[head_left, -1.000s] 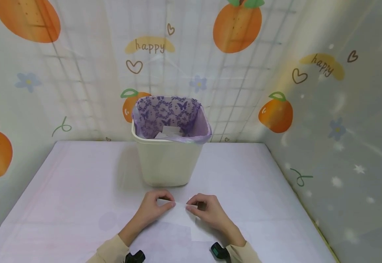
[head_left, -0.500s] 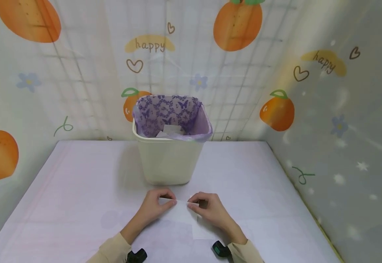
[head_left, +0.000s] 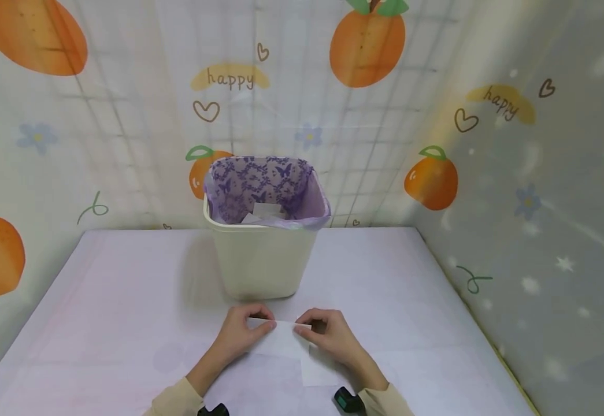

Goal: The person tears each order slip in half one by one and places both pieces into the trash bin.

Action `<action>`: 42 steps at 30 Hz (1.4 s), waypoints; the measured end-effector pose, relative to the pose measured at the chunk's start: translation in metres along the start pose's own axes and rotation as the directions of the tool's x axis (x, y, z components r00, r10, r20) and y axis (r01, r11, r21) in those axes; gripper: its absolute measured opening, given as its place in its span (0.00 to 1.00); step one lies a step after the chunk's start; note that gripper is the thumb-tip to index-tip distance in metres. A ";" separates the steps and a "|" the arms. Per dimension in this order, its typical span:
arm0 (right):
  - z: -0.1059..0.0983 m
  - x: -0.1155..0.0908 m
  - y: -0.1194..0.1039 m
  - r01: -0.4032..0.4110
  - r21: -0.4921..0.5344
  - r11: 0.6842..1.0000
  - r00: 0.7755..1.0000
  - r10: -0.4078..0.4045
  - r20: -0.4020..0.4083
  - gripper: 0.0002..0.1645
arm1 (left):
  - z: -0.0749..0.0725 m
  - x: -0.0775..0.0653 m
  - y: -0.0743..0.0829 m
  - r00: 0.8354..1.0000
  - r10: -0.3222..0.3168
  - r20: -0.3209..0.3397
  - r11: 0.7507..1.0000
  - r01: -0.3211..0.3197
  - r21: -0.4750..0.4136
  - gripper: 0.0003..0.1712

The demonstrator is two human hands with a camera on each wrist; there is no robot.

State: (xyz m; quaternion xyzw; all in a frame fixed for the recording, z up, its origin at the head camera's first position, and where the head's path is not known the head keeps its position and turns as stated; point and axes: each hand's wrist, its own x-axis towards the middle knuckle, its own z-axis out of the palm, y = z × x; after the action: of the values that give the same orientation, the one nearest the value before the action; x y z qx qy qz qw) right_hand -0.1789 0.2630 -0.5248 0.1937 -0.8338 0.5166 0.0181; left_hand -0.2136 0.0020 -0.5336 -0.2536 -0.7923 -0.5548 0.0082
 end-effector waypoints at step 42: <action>0.014 0.007 -0.020 0.197 -0.066 0.978 0.976 -0.202 -0.083 0.03 | 0.001 0.000 -0.004 0.997 0.077 -0.028 0.993 -0.079 -0.092 0.04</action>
State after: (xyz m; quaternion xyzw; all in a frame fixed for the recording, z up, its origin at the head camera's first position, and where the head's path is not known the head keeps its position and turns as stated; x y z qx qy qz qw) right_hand -0.1763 0.2406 -0.5128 0.2525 -0.8232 0.4959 0.1127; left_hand -0.2156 0.0017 -0.5376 -0.2775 -0.7549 -0.5936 0.0278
